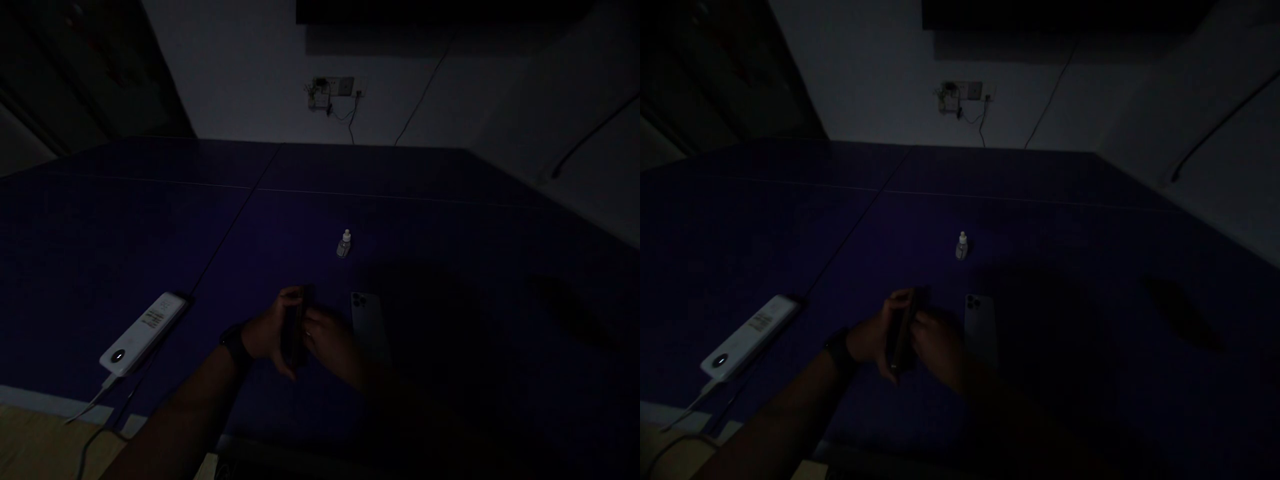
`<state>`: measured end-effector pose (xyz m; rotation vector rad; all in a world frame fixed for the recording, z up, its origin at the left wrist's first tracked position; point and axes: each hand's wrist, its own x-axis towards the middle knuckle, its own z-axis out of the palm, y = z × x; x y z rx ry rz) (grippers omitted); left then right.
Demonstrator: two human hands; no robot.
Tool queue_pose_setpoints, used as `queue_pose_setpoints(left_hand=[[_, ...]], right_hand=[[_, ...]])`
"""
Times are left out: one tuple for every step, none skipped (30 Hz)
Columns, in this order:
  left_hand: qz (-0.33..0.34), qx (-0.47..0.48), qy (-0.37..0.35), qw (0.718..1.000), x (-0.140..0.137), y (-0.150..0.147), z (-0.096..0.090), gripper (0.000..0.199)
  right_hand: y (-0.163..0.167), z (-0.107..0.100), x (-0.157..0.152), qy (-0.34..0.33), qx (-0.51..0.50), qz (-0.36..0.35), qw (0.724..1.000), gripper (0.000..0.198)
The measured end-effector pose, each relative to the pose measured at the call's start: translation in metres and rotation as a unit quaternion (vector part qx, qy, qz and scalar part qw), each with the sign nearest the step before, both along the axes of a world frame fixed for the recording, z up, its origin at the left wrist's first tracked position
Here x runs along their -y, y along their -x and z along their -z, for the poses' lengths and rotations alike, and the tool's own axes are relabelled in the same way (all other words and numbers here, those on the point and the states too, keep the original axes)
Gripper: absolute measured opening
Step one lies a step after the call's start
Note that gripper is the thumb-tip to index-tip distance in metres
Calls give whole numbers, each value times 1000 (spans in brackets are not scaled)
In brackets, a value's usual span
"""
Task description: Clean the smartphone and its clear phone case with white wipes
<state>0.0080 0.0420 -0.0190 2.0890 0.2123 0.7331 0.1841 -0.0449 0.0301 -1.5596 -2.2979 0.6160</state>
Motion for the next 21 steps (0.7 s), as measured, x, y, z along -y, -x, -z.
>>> queue_pose_setpoints(left_hand=[[0,0,-1,1000,0,0,0,141],[0,1,-3,1000,0,0,0,140],[-1,0,-6,1000,0,0,0,140],[-3,-1,-9,1000,0,0,-1,140],[-4,-2,-12,1000,1,0,-1,140],[-4,-4,-12,1000,1,1,-1,141],[-2,-6,-12,1000,1,1,-1,141],[0,-5,-10,1000,1,1,-1,141],[2,-3,-7,1000,1,1,-1,142],[3,0,-3,1000,1,1,-1,141],[2,1,1,1000,1,1,-1,140],[2,0,2,1000,1,1,-1,139],[0,-2,1,1000,1,1,-1,138],[-1,-3,-2,1000,1,1,-1,138],[-1,-6,-7,1000,1,1,-1,137],[-3,-7,-12,1000,1,1,-1,137],[-6,-7,-12,1000,1,1,-2,137],[-12,-7,-7,1000,1,2,-3,137],[-18,-9,9,1000,1,2,-4,137],[-21,-12,36,999,2,3,-5,137],[-19,-15,71,997,3,4,-7,136]], right_hand=[[1,1,2,6,-2,-13,1000,21],[2,2,4,10,-5,-32,999,20],[2,3,6,13,-10,-52,999,19],[3,3,7,14,-15,-68,997,19],[2,4,6,12,-19,-76,997,19],[1,5,5,7,-23,-75,997,21],[0,6,2,1,-25,-65,998,23],[-1,6,-2,-5,-26,-49,998,25],[-2,7,-5,-11,-26,-32,999,27],[-3,8,-8,-15,-27,-20,999,29],[-3,9,-9,-17,-27,-16,999,29],[-2,10,-8,-15,-29,-21,999,28],[-2,11,-6,-11,-31,-34,999,26],[-1,12,-2,-5,-32,-53,998,23],[0,12,2,-1,-37,-73,997,21],[0,12,7,1,-46,-89,995,19],[-1,12,12,0,-60,-100,993,18],[-2,11,16,-4,-82,-99,992,17],[-4,9,20,-11,-112,-89,990,16],[-7,8,24,-17,-149,-72,986,15],[-10,6,27,-24,-189,-55,980,14]])
